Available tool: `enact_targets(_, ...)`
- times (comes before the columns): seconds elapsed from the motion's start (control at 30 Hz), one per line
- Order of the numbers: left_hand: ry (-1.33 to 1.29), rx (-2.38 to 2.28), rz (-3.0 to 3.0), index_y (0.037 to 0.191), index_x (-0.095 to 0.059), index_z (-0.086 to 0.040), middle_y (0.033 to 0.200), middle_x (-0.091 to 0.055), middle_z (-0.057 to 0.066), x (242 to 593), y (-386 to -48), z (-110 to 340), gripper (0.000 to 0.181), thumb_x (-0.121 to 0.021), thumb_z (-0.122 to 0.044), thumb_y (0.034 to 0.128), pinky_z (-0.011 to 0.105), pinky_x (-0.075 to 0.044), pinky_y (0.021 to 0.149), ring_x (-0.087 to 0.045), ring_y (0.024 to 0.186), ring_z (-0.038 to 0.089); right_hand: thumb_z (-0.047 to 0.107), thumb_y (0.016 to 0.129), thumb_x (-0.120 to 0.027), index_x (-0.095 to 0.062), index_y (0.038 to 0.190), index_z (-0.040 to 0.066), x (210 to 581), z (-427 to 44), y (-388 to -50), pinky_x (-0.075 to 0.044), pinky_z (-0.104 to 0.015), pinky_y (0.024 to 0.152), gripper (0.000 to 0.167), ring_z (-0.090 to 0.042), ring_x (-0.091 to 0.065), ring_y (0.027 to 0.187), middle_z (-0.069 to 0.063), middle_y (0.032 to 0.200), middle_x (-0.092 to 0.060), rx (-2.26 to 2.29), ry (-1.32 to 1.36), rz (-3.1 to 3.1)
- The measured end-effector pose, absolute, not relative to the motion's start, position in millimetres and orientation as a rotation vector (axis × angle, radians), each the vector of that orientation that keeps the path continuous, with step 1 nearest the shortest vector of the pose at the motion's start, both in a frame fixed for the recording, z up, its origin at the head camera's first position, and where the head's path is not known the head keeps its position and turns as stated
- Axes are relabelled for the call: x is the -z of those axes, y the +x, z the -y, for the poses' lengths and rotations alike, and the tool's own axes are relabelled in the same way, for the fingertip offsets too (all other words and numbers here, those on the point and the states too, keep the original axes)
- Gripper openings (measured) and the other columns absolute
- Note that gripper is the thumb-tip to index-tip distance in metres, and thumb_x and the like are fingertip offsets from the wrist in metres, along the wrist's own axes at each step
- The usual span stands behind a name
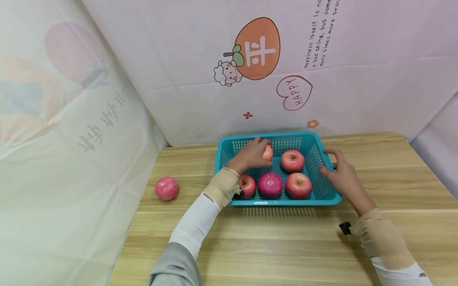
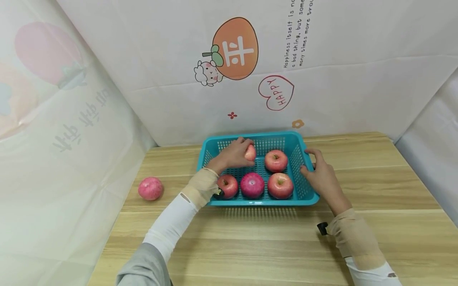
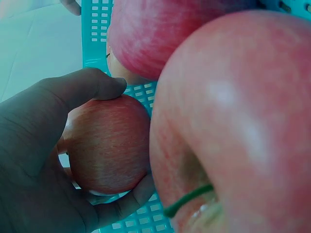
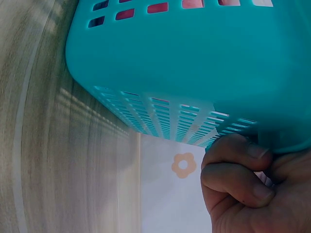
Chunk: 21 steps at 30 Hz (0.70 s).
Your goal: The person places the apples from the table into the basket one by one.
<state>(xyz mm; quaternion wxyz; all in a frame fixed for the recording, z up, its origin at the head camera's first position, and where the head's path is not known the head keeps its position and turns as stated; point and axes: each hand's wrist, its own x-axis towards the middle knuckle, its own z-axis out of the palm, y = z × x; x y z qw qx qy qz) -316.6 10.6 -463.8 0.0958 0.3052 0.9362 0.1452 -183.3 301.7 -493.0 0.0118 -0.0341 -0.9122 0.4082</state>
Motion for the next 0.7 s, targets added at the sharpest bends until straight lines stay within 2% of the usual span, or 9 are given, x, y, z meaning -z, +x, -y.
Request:
enact_targets(0.23, 0.906, -0.402, -2.772, 0.163, -0.040, -0.021, 0.155, -0.045, 0.009, 465.9, -317.0, -14.6, 0.081, -0.075, -0.044, 0.0944, 0.048, -0.055, 0.102, -0.047, 0.141, 0.031, 0.029, 0.110, -0.056, -0.023, 0.166, 0.005, 491.9, -302.0, -183.4, -0.063, -0.056, 0.075, 0.068, -0.053, -0.071, 0.106, -0.046, 0.131, -0.061, -1.268, -0.115, 2.854)
enact_targets(0.53, 0.899, -0.384, -2.759, 0.163, -0.041, -0.020, 0.159, -0.043, 0.009, 470.1, -320.6, -20.4, 0.082, -0.077, -0.044, 0.0936, 0.051, -0.054, 0.103, -0.042, 0.149, 0.035, 0.030, 0.111, -0.055, -0.023, 0.166, 0.005, 493.0, -301.1, -184.4, -0.063, -0.058, 0.077, 0.069, -0.055, -0.070, 0.110, -0.046, 0.135, -0.059, -1.279, -0.115, 2.851)
enact_targets(0.7, 0.908, -0.353, -2.761, 0.165, -0.039, -0.020, 0.162, -0.041, 0.010, 472.1, -322.7, -23.1, 0.084, -0.077, -0.045, 0.0939, 0.050, -0.050, 0.112, -0.040, 0.153, 0.035, 0.029, 0.111, -0.055, -0.023, 0.166, 0.006, 492.8, -300.9, -184.2, -0.063, -0.058, 0.077, 0.068, -0.055, -0.070, 0.109, -0.046, 0.134, -0.059, -1.279, -0.116, 2.847)
